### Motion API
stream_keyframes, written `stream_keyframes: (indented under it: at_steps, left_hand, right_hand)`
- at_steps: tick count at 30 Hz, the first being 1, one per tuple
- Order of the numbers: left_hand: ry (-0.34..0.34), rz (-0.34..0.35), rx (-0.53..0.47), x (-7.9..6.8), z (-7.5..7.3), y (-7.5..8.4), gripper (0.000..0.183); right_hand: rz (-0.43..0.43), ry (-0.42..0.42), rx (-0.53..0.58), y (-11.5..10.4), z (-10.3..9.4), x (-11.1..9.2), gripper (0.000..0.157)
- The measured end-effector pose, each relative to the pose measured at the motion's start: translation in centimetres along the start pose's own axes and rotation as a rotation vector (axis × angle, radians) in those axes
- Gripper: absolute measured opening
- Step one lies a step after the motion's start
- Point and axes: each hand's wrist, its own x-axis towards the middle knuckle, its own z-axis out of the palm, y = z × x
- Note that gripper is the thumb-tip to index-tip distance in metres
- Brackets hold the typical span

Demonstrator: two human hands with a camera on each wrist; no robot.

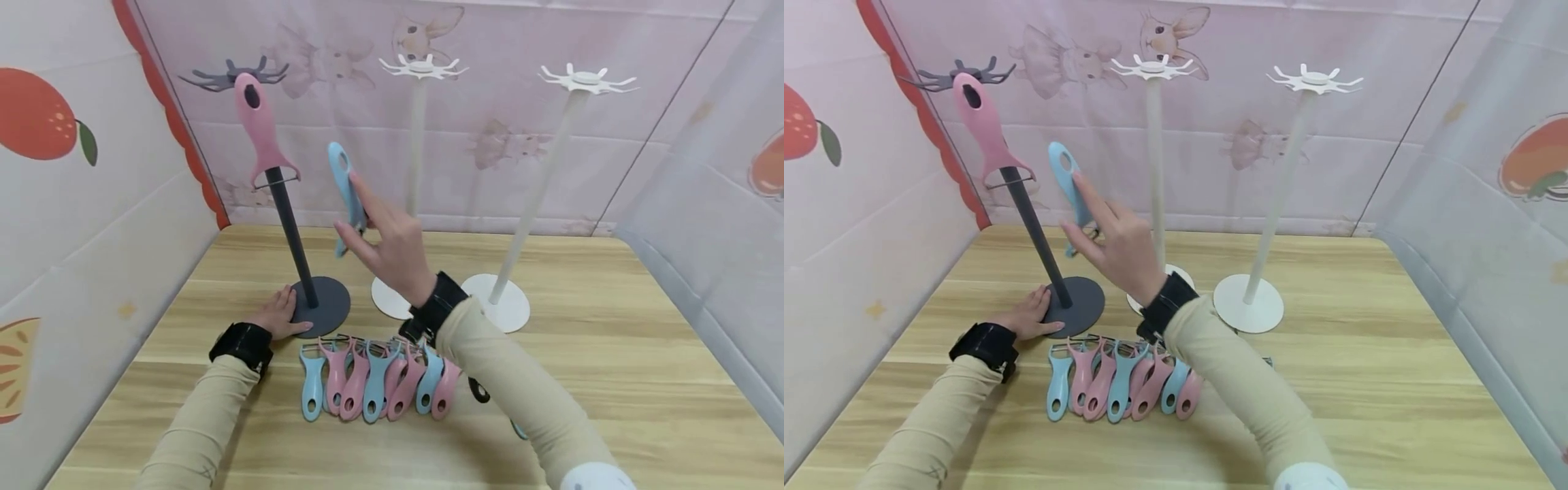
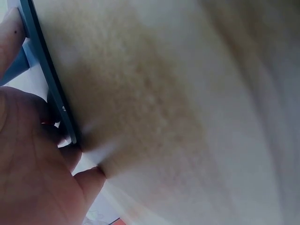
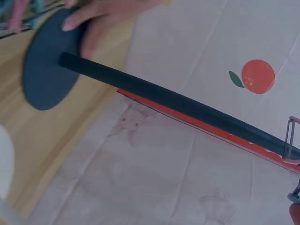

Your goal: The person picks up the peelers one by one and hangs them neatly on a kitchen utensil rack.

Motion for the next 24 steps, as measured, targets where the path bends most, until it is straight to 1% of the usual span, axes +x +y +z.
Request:
stream_keyframes:
  at_steps: [3, 5, 8, 10, 12, 15, 18, 24]
  left_hand:
    - [-0.007, -0.01, -0.002, -0.3, -0.3, 0.5, 0.099]
    - [-0.004, -0.016, 0.004, -0.3, -0.3, 0.5, 0.095]
    - [0.001, -0.031, 0.011, 0.0, 0.1, 0.1, 0.092]
    - [0.003, -0.037, 0.013, 0.3, 0.4, 0.0, 0.092]
    - [0.0, -0.039, 0.015, 0.5, 0.7, 0.0, 0.091]
    - [-0.002, -0.037, 0.014, 0.6, 1.0, 0.1, 0.09]
    - [0.002, -0.03, 0.006, 0.6, 1.0, 0.2, 0.089]
    - [0.036, -0.02, 0.007, 0.4, 0.7, -0.1, 0.087]
  right_hand:
    - [0.012, 0.003, -0.028, 0.2, 1.2, 2.3, 0.052]
    - [0.033, -0.003, -0.054, 0.3, 1.8, 3.8, 0.053]
    - [0.1, -0.046, -0.067, 0.6, 2.6, 5.6, 0.053]
    - [0.146, -0.077, -0.083, 0.7, 3.0, 6.4, 0.053]
    - [0.188, -0.113, -0.094, 0.9, 3.3, 7.0, 0.054]
    - [0.224, -0.148, -0.104, 0.9, 3.6, 7.4, 0.054]
    - [0.243, -0.185, -0.108, 0.8, 3.9, 7.7, 0.055]
    - [0.26, -0.264, -0.095, 0.4, 4.6, 7.8, 0.058]
